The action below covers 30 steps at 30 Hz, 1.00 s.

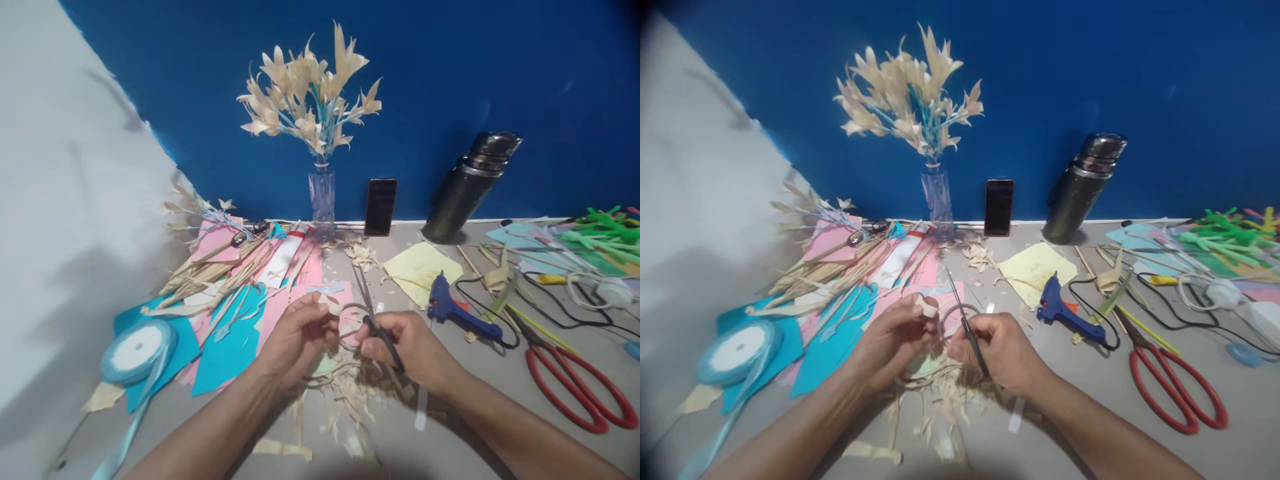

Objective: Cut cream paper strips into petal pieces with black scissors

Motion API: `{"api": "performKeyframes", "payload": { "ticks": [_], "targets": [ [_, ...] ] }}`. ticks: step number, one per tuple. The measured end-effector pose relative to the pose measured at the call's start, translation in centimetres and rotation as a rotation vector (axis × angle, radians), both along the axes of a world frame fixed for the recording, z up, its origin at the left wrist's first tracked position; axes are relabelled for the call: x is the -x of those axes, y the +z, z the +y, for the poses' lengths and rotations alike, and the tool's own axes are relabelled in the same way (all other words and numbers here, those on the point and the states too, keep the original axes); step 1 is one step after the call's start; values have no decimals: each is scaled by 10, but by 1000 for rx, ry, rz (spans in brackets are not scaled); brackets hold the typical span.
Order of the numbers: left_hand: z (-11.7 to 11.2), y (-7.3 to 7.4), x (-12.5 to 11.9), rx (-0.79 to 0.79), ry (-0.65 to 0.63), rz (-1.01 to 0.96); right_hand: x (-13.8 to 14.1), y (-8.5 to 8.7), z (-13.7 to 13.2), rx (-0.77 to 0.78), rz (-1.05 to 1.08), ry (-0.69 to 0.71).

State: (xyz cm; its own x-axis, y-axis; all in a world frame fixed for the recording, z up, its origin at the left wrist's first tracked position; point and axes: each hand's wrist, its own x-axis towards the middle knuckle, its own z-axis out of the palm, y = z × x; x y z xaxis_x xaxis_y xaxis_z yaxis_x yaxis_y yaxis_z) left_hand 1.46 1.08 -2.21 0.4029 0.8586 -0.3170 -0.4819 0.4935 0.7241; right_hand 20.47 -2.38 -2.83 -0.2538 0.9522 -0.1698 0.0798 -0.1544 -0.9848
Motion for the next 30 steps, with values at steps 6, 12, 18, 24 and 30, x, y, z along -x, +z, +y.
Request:
{"api": "performKeyframes", "payload": {
  "ticks": [6, 12, 18, 24, 30],
  "targets": [
    [-12, 8, 0, -129, -243, -114, 0, -12, -4, 178, 204, 209],
    [-12, 2, -3, -91, -261, -196, 8, -19, -4, 217, 232, 186],
    [-9, 5, 2, -149, -294, -226, 9, -24, 2, 59, 209, 212],
    [-4, 2, 3, -93, -231, -233, 4, -17, 6, 156, 277, 277],
    [-4, 7, -1, -15, -11, -109, 0, -16, 5, 75, 276, 173]
  ]
}}
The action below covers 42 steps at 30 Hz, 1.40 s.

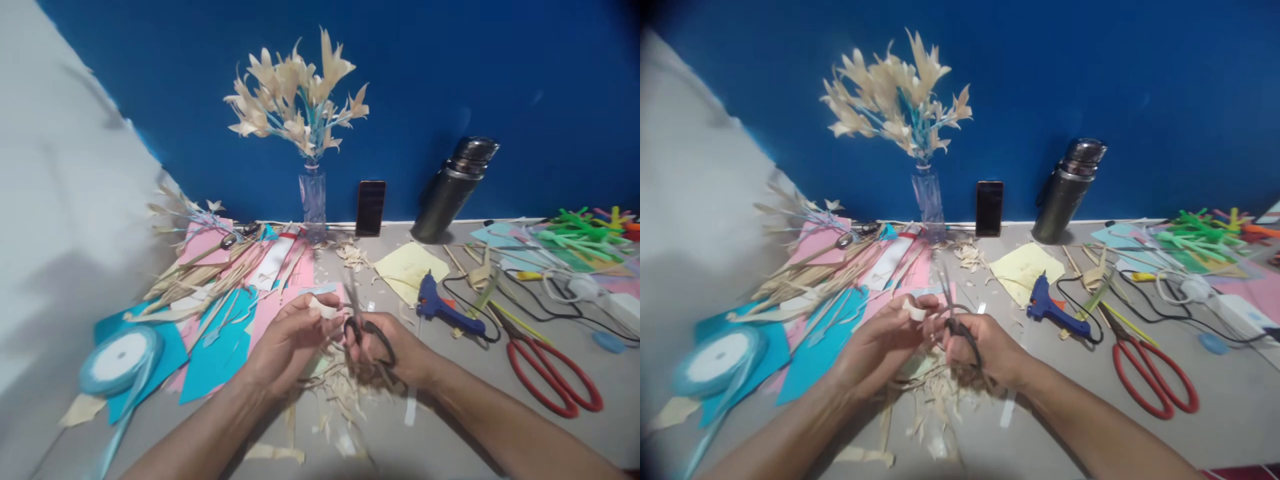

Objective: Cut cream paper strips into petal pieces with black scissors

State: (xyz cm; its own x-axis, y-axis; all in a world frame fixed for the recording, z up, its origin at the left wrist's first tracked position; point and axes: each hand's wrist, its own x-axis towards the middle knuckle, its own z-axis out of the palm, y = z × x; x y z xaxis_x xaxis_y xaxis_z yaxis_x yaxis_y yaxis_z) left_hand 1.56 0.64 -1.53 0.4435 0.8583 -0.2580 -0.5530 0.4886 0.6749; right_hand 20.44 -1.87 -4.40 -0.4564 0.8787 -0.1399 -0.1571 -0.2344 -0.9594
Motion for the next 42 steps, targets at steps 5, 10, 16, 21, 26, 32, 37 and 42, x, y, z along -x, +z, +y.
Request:
{"api": "performKeyframes", "payload": {
  "ticks": [5, 10, 16, 21, 26, 32, 37, 42],
  "targets": [
    [1, 3, 0, 13, 32, 34, 0, 4, -4, -95, -142, 118],
    [2, 3, 1, 35, 70, 69, 2, 3, -8, -87, -206, 173],
    [0, 4, 1, 9, 105, 154, 3, 5, -10, -29, -194, 193],
    [1, 2, 1, -11, 157, 199, 2, 0, -10, -10, -197, 205],
    [2, 2, 3, -51, 134, 224, 1, -6, -10, -16, -221, 202],
    [3, 1, 4, -68, 127, 226, 0, -10, -10, -18, -239, 199],
    [4, 2, 5, -53, 148, 227, -1, -12, -10, -18, -219, 206],
    [4, 0, 5, -46, 164, 228, -1, -18, -10, -8, -233, 195]
  ]
}}
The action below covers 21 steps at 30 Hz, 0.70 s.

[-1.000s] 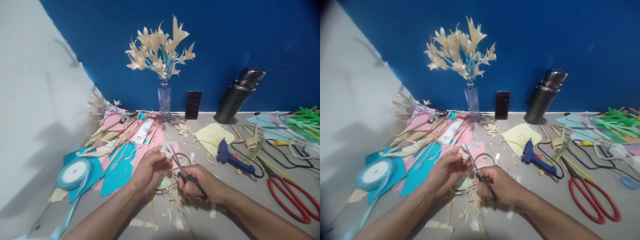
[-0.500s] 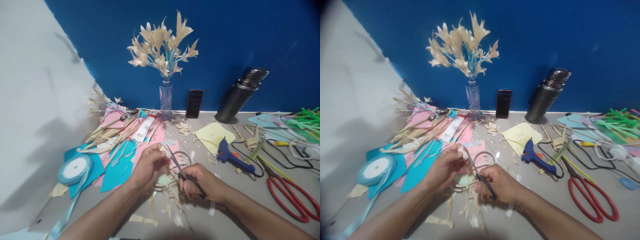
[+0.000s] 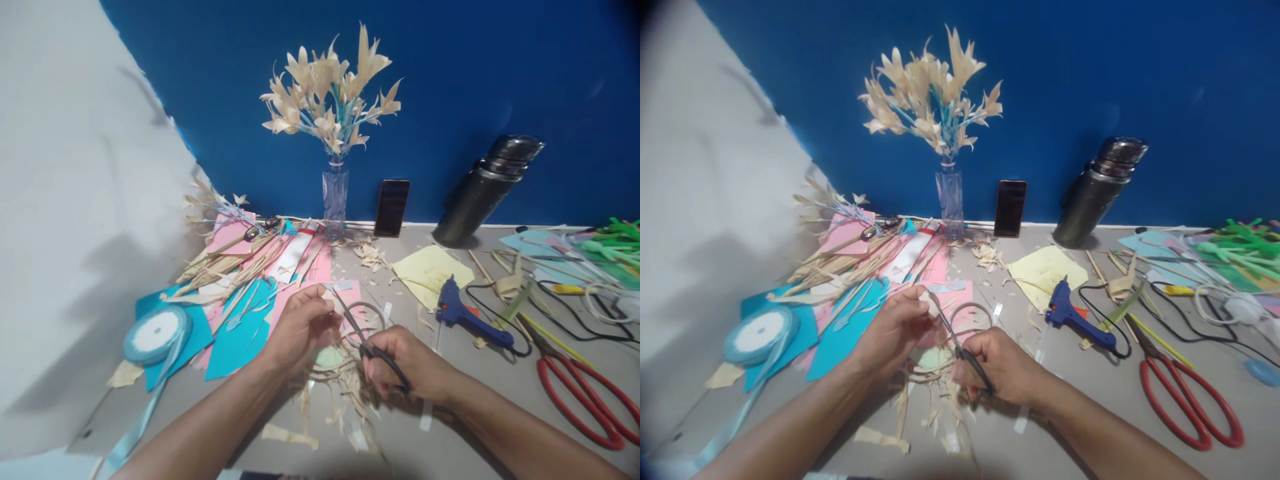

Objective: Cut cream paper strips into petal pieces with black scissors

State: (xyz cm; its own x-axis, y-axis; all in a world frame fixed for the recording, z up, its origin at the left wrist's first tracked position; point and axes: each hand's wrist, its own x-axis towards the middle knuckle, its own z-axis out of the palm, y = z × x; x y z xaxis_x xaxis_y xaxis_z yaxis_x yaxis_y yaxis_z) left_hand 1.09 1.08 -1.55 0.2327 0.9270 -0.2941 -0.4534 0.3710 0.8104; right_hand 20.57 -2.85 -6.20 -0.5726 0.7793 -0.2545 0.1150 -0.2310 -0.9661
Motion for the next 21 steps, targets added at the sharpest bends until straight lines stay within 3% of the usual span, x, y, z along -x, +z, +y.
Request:
{"api": "performKeyframes", "payload": {
  "ticks": [21],
  "targets": [
    [6, -1, 7, -139, -74, 69, -2, -3, -1, 52, 13, -37]
  ]
}}
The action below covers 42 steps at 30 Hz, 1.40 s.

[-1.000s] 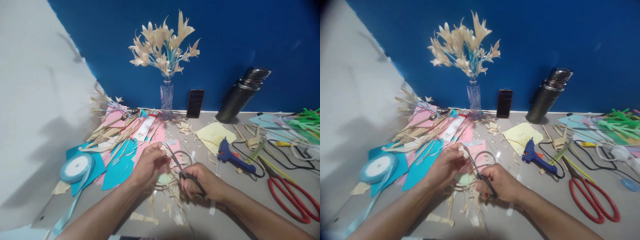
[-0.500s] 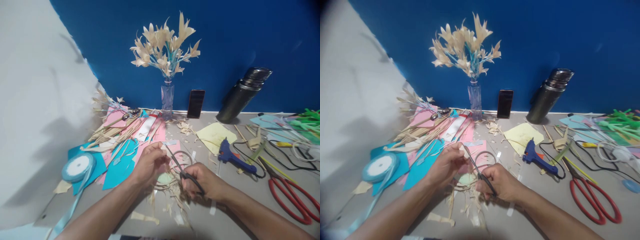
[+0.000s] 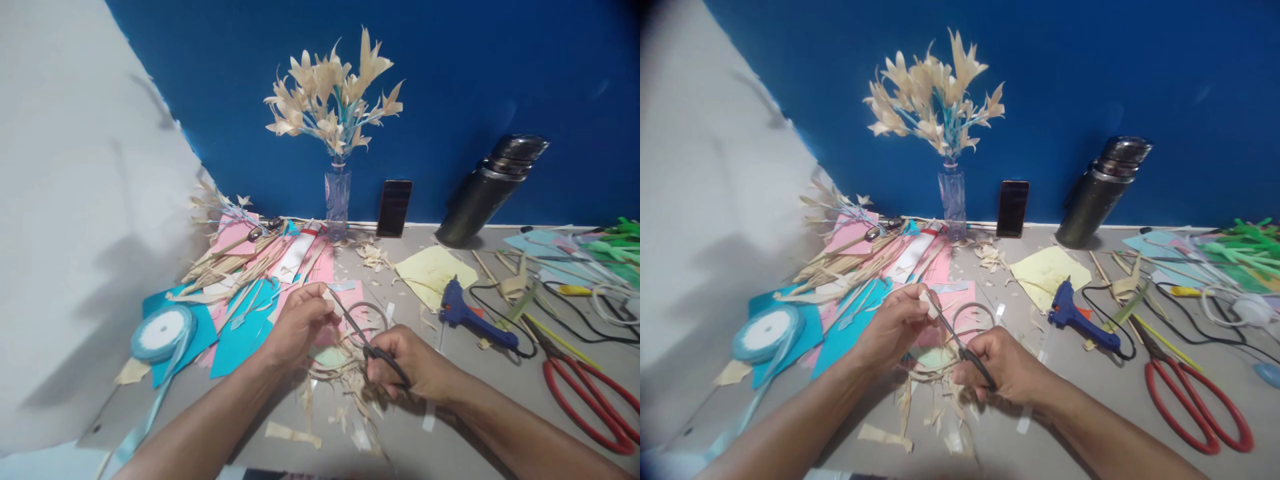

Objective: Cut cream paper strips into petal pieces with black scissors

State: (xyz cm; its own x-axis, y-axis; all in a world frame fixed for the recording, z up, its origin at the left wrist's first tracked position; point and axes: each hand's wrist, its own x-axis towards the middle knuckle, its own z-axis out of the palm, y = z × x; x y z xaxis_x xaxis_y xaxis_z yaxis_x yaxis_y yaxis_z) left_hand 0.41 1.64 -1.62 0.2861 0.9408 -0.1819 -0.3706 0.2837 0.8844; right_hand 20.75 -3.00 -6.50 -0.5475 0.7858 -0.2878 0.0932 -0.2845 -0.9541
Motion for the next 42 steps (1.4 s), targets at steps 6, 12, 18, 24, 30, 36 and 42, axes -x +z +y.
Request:
{"api": "performKeyframes", "payload": {
  "ticks": [6, 12, 18, 24, 30, 36, 42],
  "targets": [
    [1, -2, 1, -11, -14, -8, 0, 6, 0, 58, -20, 25],
    [0, -6, 4, 0, -87, 115, 0, 9, 0, 33, -46, 62],
    [2, -2, 7, -74, -167, 238, -1, 12, 2, 11, -74, 87],
    [4, 4, 12, -114, -209, 304, -3, 9, 2, 19, -50, 68],
    [5, 4, 14, -118, -229, 228, 0, 10, 2, 61, -3, -16],
    [4, 0, 10, -104, -278, 169, 5, 21, 5, 71, 129, -207],
    [-4, -1, 0, -27, -284, 239, 6, 29, 5, 38, 200, -399]
  ]
}}
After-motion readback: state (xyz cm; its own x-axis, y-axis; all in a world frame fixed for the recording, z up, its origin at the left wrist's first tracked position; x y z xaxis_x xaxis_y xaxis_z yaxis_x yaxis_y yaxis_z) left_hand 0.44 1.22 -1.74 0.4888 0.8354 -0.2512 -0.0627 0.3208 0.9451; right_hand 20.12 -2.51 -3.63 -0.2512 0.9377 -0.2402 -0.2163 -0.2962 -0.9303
